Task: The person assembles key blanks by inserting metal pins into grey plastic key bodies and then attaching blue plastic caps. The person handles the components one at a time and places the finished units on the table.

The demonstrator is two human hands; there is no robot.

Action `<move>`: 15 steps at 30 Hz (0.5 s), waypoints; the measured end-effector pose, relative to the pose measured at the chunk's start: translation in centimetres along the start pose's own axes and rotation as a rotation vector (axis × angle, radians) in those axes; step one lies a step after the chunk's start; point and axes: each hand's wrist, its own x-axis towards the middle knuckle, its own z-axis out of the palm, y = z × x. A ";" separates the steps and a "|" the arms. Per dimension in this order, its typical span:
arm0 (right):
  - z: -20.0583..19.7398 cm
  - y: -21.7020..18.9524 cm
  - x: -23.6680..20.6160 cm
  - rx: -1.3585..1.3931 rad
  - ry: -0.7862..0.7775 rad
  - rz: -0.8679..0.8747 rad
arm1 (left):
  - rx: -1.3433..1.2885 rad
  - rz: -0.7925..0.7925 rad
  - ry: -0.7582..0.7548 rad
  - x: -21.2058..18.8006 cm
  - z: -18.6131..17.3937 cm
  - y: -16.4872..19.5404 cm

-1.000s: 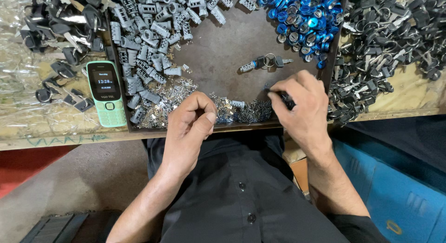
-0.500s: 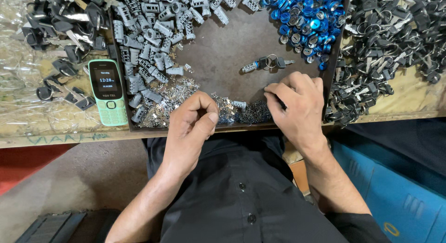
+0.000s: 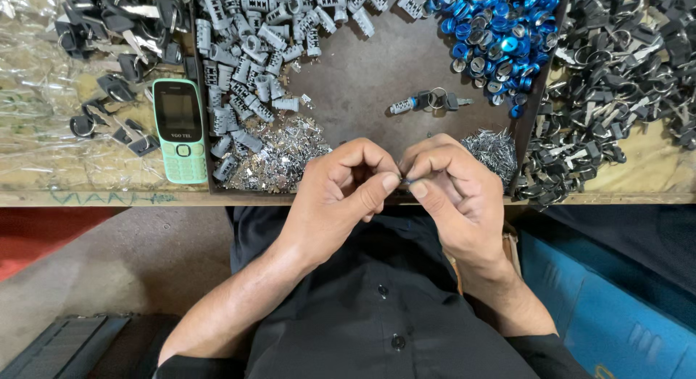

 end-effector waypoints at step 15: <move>-0.7 -0.1 0.4 0.092 -0.070 -0.017 | -0.055 -0.024 -0.055 -0.2 -0.7 0.6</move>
